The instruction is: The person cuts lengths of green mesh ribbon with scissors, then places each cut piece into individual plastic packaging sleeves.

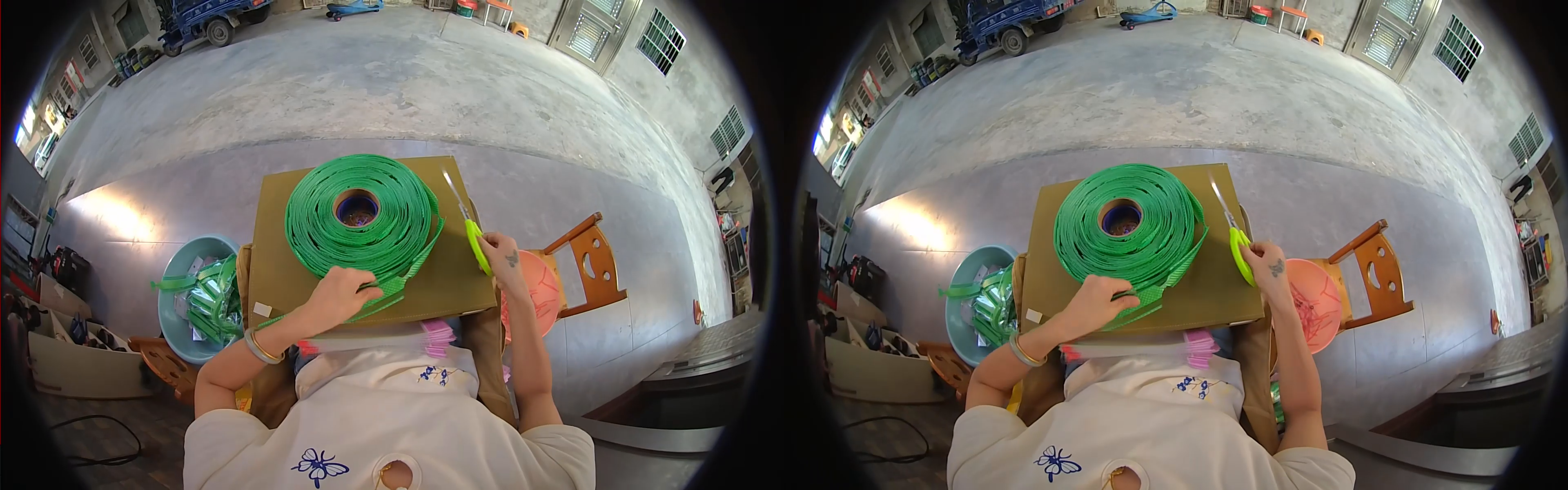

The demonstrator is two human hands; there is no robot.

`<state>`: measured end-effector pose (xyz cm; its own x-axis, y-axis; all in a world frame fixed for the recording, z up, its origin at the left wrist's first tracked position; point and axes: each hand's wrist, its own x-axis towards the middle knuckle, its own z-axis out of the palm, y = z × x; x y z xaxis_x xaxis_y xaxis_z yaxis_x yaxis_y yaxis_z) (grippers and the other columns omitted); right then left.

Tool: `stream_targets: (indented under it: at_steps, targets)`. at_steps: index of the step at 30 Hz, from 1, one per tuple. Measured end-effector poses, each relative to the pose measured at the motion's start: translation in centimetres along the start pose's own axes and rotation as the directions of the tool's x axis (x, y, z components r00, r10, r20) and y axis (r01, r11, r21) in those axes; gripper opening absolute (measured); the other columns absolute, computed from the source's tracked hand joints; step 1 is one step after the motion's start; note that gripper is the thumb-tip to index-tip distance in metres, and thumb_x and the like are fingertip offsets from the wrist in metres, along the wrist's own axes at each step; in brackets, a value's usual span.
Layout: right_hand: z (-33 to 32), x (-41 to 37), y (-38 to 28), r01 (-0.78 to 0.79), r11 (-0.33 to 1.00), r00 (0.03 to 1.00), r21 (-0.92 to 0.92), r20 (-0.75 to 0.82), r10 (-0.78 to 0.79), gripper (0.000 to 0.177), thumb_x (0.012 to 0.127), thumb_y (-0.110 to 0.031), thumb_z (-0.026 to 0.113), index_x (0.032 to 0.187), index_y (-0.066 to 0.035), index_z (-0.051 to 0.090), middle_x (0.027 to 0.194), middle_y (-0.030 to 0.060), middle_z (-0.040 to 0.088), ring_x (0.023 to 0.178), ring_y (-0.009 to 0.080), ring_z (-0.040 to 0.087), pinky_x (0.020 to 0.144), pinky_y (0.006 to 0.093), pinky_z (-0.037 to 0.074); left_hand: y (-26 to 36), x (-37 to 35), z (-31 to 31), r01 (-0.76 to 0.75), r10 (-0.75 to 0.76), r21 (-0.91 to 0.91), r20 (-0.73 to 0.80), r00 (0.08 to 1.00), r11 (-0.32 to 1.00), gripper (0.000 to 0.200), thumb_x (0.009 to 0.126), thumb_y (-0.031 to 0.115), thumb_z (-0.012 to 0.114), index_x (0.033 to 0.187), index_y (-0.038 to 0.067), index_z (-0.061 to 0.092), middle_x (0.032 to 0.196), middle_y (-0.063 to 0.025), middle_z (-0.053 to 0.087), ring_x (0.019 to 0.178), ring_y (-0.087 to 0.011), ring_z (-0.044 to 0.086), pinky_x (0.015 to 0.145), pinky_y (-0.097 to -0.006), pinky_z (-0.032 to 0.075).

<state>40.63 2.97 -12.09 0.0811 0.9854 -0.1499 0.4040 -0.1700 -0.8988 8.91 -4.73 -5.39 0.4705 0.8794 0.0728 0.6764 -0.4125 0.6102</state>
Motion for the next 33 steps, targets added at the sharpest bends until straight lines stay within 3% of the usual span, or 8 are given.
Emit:
stream_targets:
  at_steps: [1,4,7,10,13,16,23,33]
  targets:
    - [-0.1,-1.4,-1.1,-0.069,0.911,0.998,0.406,0.042,0.056,0.029,0.083,-0.026,0.063,0.09,0.002,0.056,0.07,0.006,0.054,0.052,0.0116,0.049,0.042,0.0245,0.039,0.2,0.9,-0.7,0.044,-0.041,-0.136,0.021,0.999,0.99,0.016,0.081,0.014,0.063,0.08,-0.001,0.061,0.062,-0.0079,0.061,0.047,-0.0191,0.052,0.05,-0.0283,0.045]
    - [-0.4,-3.9,-3.5,-0.081,0.697,0.992,0.712,0.122,-0.01,0.041,0.085,-0.041,0.058,0.09,-0.001,0.053,0.067,0.0029,0.05,0.053,0.0097,0.048,0.041,0.0203,0.036,1.2,3.2,-3.3,0.172,-0.163,-0.448,0.058,0.985,0.877,0.017,0.084,0.014,0.061,0.078,-0.002,0.062,0.062,-0.0058,0.061,0.048,-0.0092,0.052,0.046,-0.0252,0.043]
    - [-0.8,-6.6,-3.7,-0.247,0.574,0.834,0.78,0.473,-0.283,0.061,0.081,-0.062,0.051,0.09,-0.001,0.05,0.069,0.002,0.048,0.056,0.0087,0.048,0.043,0.0199,0.035,2.7,5.1,-6.5,0.2,-0.266,-0.576,-0.033,0.963,0.792,0.019,0.084,0.015,0.061,0.076,-0.003,0.063,0.061,-0.0048,0.06,0.05,-0.0046,0.051,0.043,-0.0241,0.043]
    - [-0.5,-8.6,-4.1,-0.109,0.764,0.621,0.636,0.643,-0.448,0.08,0.071,-0.079,0.041,0.091,-0.002,0.05,0.072,0.002,0.049,0.059,0.0078,0.047,0.046,0.0199,0.036,1.8,5.9,-8.1,0.133,-0.288,-0.636,-0.147,0.946,0.761,0.019,0.085,0.014,0.06,0.08,-0.004,0.064,0.064,-0.0025,0.061,0.05,-0.0042,0.051,0.041,-0.0212,0.043]
    - [-0.4,-10.2,-5.7,-0.043,0.896,0.625,0.441,0.712,-0.32,0.086,0.064,-0.083,0.043,0.093,-0.002,0.05,0.072,0.0019,0.048,0.059,0.0078,0.046,0.049,0.021,0.038,0.8,5.9,-8.2,0.116,-0.328,-0.683,-0.189,0.925,0.721,0.019,0.085,0.014,0.06,0.082,-0.004,0.065,0.065,-0.0027,0.062,0.051,-0.0038,0.052,0.042,-0.0208,0.044]
    - [0.5,-10.6,-6.3,-0.069,0.927,0.644,0.369,0.726,-0.241,0.087,0.064,-0.083,0.042,0.093,-0.001,0.05,0.07,0.0021,0.047,0.058,0.008,0.046,0.049,0.0214,0.038,0.8,5.4,-7.9,0.11,-0.333,-0.695,-0.193,0.923,0.71,0.018,0.085,0.014,0.06,0.084,-0.004,0.066,0.066,-0.0033,0.063,0.051,-0.004,0.052,0.042,-0.021,0.045]
    - [2.0,-9.4,-7.5,0.046,0.936,0.617,0.35,0.727,-0.302,0.075,0.074,-0.075,0.041,0.089,-0.002,0.047,0.072,0.0027,0.047,0.057,0.0089,0.048,0.048,0.0223,0.041,2.0,4.6,-6.6,0.142,-0.322,-0.653,-0.163,0.933,0.744,0.018,0.084,0.013,0.061,0.085,-0.004,0.066,0.064,-0.0046,0.064,0.052,-0.0038,0.054,0.043,-0.0213,0.045]
    - [2.2,-9.0,-7.1,0.035,0.937,0.628,0.348,0.722,-0.291,0.066,0.081,-0.067,0.043,0.092,-0.002,0.048,0.074,0.0021,0.047,0.06,0.008,0.049,0.047,0.0216,0.043,2.3,4.5,-6.6,0.168,-0.326,-0.647,-0.131,0.936,0.743,0.018,0.084,0.013,0.061,0.085,-0.004,0.067,0.064,-0.0054,0.064,0.052,-0.0047,0.055,0.043,-0.0218,0.045]
